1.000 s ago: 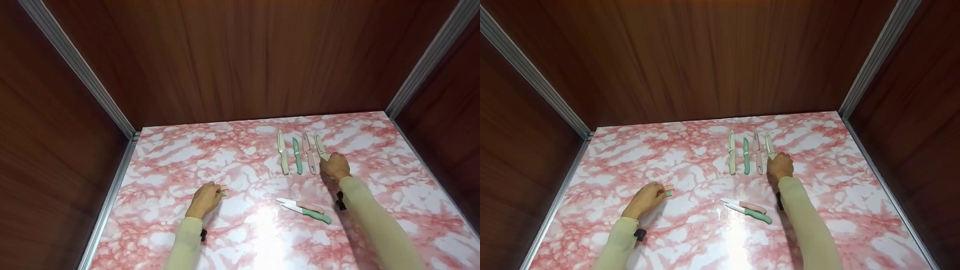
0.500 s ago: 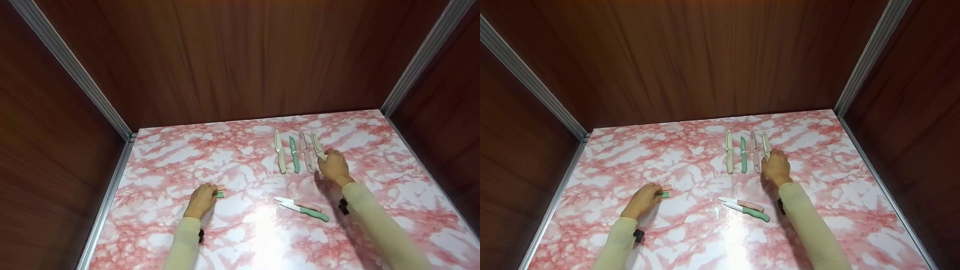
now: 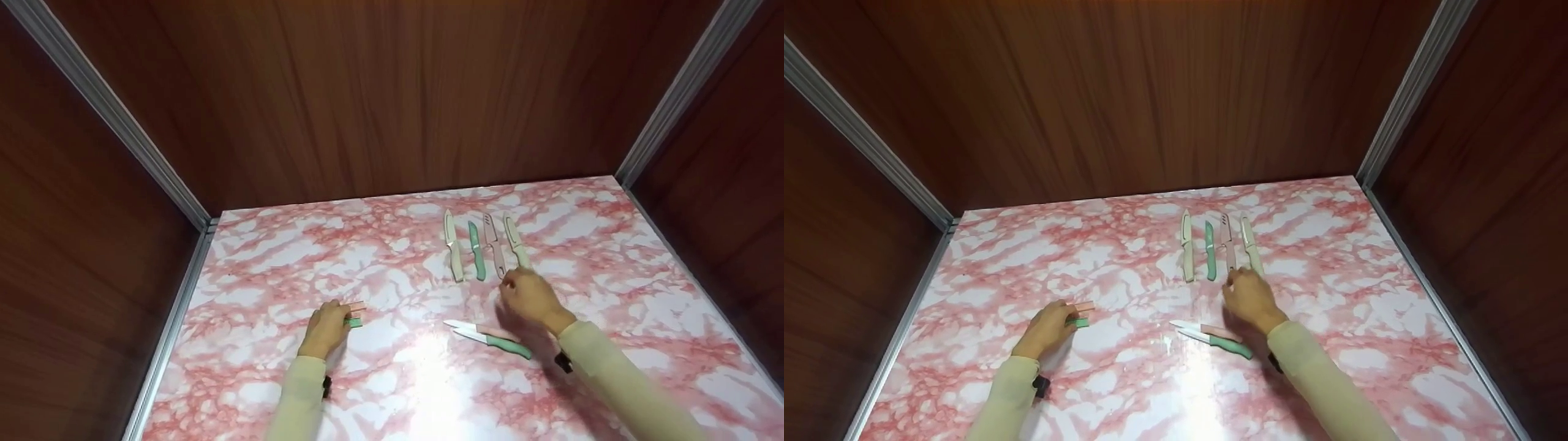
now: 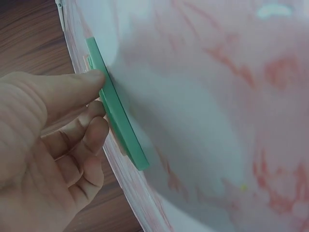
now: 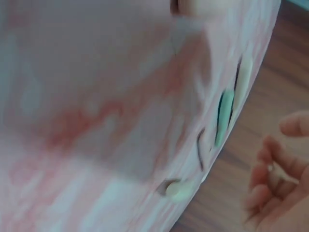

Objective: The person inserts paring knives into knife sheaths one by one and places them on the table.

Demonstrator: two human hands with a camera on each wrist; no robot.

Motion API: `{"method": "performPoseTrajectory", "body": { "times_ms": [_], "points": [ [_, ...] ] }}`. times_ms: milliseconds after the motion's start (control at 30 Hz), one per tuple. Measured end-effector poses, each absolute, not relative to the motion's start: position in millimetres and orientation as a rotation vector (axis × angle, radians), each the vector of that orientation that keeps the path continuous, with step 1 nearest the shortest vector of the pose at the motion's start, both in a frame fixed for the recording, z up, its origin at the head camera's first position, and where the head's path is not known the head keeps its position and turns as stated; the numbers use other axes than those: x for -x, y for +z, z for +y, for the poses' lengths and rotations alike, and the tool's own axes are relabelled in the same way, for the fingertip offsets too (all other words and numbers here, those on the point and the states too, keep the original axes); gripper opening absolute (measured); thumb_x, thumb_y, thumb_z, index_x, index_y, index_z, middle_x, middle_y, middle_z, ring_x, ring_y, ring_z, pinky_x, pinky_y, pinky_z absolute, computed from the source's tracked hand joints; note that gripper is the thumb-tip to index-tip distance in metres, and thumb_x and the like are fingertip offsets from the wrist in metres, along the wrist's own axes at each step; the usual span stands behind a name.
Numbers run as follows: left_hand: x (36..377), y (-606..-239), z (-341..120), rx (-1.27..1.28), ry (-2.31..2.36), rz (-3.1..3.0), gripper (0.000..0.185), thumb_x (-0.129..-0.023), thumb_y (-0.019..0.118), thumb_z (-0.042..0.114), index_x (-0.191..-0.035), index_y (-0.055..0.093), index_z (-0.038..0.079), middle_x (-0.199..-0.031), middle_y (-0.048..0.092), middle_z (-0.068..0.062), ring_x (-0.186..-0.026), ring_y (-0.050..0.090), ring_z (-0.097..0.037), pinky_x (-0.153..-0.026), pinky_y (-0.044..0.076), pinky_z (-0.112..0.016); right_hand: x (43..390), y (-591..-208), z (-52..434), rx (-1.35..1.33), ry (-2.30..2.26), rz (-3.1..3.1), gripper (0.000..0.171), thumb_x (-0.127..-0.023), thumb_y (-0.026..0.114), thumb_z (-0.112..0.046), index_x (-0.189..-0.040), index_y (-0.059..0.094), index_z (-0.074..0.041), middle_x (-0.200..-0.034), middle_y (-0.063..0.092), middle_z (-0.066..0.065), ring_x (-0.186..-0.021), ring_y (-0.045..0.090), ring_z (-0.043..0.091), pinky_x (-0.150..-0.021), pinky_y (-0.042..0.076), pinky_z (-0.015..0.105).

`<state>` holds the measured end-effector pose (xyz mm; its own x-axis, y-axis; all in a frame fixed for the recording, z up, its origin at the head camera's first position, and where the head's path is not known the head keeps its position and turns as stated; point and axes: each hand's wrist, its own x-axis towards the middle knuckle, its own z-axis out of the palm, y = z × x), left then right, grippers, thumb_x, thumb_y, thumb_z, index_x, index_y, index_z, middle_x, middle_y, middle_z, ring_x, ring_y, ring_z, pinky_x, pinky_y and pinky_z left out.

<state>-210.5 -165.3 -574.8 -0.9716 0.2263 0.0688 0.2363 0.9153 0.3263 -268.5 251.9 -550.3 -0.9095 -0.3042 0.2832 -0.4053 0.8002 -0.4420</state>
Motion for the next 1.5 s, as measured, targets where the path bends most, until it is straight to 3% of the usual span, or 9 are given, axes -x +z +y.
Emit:
{"method": "performPoseTrajectory", "body": {
  "times_ms": [200,533,700,900,1167,1300,1500],
  "points": [
    [211,-573,-165,0.328,-0.537,-3.087,0.01,-0.084,0.071,0.011,-0.087,0.062,0.011,-0.086,0.056,-0.002,-0.086,0.053,-0.026,-0.081,0.041,-0.046,249,-553,241,-0.916,0.639,-2.783,0.016,-0.084,0.065,-0.007,-0.071,0.061,-0.016,-0.062,0.051,-0.01,-0.054,0.045,0.008,-0.054,0.041,0.03],
    [209,-573,-164,0.325,-0.558,-3.091,0.013,-0.082,0.073,0.011,-0.085,0.06,0.013,-0.081,0.054,0.0,-0.085,0.054,-0.027,-0.081,0.04,-0.046,225,-559,239,-1.148,0.625,-2.818,0.024,-0.089,0.067,-0.021,-0.068,0.055,-0.02,-0.06,0.045,-0.014,-0.051,0.039,0.001,-0.048,0.037,0.024],
    [208,-575,-164,0.36,-0.533,-3.094,0.013,-0.081,0.074,0.011,-0.081,0.062,0.014,-0.08,0.06,0.0,-0.082,0.057,-0.025,-0.076,0.042,-0.044,219,-560,240,-1.17,0.564,-2.828,0.031,-0.088,0.067,-0.02,-0.062,0.05,-0.022,-0.056,0.037,-0.014,-0.048,0.034,0.002,-0.047,0.032,0.023],
    [208,-574,-162,0.402,-0.553,-3.077,0.006,-0.084,0.072,0.014,-0.081,0.067,0.013,-0.082,0.065,-0.001,-0.079,0.06,-0.022,-0.073,0.043,-0.043,215,-561,242,-1.154,0.507,-2.934,0.021,-0.083,0.071,-0.019,-0.066,0.058,-0.021,-0.06,0.043,-0.013,-0.05,0.038,0.003,-0.048,0.034,0.025],
    [207,-563,-155,0.471,-0.659,-3.043,0.025,-0.092,0.062,0.021,-0.071,0.051,0.014,-0.065,0.047,0.004,-0.061,0.041,-0.014,-0.061,0.037,-0.033,213,-566,242,-1.158,0.485,-2.941,0.017,-0.081,0.073,-0.015,-0.069,0.061,-0.019,-0.061,0.047,-0.012,-0.052,0.041,0.004,-0.049,0.037,0.026],
    [207,-559,-152,0.445,-0.694,-3.062,0.019,-0.092,0.062,0.02,-0.075,0.055,0.015,-0.071,0.051,0.005,-0.064,0.043,-0.012,-0.062,0.038,-0.032,211,-567,241,-1.141,0.469,-2.891,0.017,-0.079,0.073,-0.011,-0.068,0.062,-0.016,-0.063,0.052,-0.009,-0.055,0.049,0.007,-0.051,0.041,0.028],
    [207,-557,-151,0.444,-0.712,-3.067,0.008,-0.092,0.063,0.019,-0.086,0.063,0.013,-0.081,0.06,-0.001,-0.068,0.05,-0.015,-0.064,0.041,-0.034,210,-570,240,-1.105,0.453,-2.925,0.013,-0.078,0.073,-0.012,-0.07,0.064,-0.016,-0.064,0.054,-0.009,-0.056,0.05,0.007,-0.051,0.042,0.029]
  ]
}}
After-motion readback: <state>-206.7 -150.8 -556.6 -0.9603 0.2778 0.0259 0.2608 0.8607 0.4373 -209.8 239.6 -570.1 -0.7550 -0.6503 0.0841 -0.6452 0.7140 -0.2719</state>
